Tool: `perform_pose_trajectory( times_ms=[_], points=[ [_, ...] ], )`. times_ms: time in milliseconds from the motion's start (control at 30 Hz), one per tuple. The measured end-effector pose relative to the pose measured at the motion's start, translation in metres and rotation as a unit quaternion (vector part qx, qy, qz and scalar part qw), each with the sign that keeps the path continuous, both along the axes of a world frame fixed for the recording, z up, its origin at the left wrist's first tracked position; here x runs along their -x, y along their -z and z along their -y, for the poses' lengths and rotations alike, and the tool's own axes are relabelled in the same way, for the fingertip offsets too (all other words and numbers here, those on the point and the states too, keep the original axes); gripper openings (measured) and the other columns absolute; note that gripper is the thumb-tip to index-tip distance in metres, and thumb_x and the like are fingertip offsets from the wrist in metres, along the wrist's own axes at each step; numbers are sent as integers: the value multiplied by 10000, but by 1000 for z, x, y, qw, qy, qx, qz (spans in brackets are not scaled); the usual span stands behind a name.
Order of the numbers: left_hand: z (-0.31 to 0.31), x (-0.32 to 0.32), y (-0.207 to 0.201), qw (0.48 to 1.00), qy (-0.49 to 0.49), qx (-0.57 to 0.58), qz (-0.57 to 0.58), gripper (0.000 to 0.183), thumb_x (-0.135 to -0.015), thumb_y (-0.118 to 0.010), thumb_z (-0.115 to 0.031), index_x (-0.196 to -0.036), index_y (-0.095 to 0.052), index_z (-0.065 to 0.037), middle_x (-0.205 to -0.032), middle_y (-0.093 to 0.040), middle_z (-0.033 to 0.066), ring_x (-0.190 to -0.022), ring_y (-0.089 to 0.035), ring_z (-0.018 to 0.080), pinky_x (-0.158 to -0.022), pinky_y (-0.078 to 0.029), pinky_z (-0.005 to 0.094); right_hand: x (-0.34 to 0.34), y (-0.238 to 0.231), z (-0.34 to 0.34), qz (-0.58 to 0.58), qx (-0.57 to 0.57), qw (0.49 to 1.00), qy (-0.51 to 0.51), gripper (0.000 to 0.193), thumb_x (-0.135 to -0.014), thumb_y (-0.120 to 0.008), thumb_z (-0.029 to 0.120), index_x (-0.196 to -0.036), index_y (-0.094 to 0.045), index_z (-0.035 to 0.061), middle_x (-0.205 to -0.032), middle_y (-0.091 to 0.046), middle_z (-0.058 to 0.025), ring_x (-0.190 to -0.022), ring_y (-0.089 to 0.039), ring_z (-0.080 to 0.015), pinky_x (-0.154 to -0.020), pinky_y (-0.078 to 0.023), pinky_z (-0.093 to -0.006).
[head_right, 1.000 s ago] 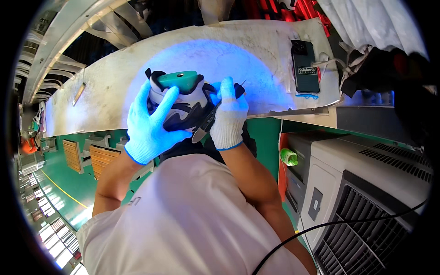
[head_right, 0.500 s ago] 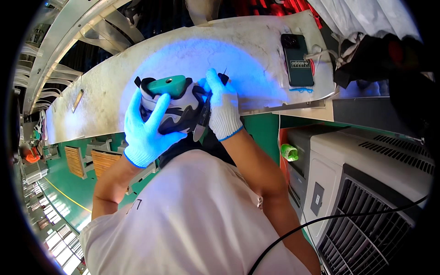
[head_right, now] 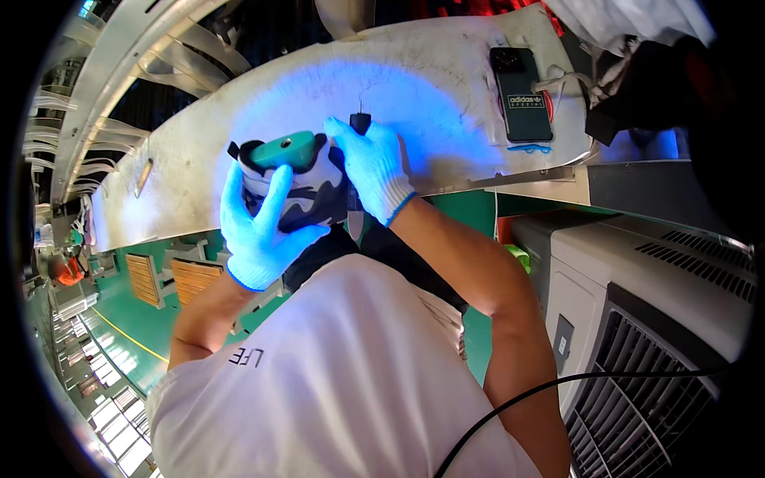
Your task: The person assembles a sneaker on a factory workbench, wearing blue gloves. They insert a black insole into the shoe, press it down, and use a black tool to adjust the fit. The person repeatedly handles the shoe, checking the interior and exterior, and places it on a conveyor belt before retrieving it again.
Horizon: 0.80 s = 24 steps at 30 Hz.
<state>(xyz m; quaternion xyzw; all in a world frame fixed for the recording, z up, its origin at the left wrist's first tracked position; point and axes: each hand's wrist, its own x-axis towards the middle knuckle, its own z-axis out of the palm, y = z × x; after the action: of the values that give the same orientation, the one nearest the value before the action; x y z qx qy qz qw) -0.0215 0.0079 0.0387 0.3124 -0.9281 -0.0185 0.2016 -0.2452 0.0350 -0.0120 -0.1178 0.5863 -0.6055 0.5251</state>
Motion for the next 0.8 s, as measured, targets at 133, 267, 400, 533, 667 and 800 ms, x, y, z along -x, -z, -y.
perform_pose_trajectory(
  times_ms=[133,267,400,533,667,800],
  points=[
    [0,2,-1,1000,-14,2,1,991,-623,-1047,-536,-1515,-721,-254,-1613,-441,382,-1224,-666,498,-966,-569,545,-10,-6,5,-10,42,997,62,303,-1035,-797,304,-988,-761,6,-894,-711,-28,-803,-656,-129,-719,-530,-306],
    [-6,-10,7,999,8,30,-8,1023,-611,-1062,-510,-1526,-705,-225,-1625,-434,383,-1272,-651,522,-994,-566,561,-14,-3,-9,23,94,994,59,348,-1020,-804,340,-992,-746,-1,-842,-711,-53,-748,-686,-152,-691,-587,-344],
    [-1,-12,10,993,15,-62,-102,1262,-570,-1101,-441,-1620,-505,-72,-1476,-567,346,-1154,-694,518,-927,-605,580,11,2,-7,-110,118,987,5,404,-1028,-790,404,-1034,-775,0,-849,-763,-81,-705,-706,-190,-670,-579,-387],
    [-10,-20,28,995,34,-2,-91,1342,-600,-1094,-401,-1668,-364,-45,-1334,-638,243,-1116,-681,485,-869,-579,577,70,-5,27,-626,31,779,-12,560,-952,-824,536,-1006,-780,-20,-1073,-773,-231,-997,-750,-413,-859,-596,-528],
    [-16,-6,5,997,-1,-42,-66,1150,-569,-1117,-404,-1458,-545,50,-1283,-690,259,-1091,-716,483,-921,-591,545,91,11,22,-804,-3,593,-47,683,-915,-852,547,-1285,-739,-16,-1545,-610,-281,-1437,-567,-465,-1202,-461,-580],
    [-18,-16,21,991,56,52,-111,971,-609,-1101,-367,-1372,-624,-3,-1345,-693,257,-1124,-703,443,-962,-576,518,74,18,-64,-672,226,699,-100,1021,-805,-959,502,-1586,-560,-21,-1688,-498,-262,-1602,-404,-509,-1305,-353,-610]
  ],
)
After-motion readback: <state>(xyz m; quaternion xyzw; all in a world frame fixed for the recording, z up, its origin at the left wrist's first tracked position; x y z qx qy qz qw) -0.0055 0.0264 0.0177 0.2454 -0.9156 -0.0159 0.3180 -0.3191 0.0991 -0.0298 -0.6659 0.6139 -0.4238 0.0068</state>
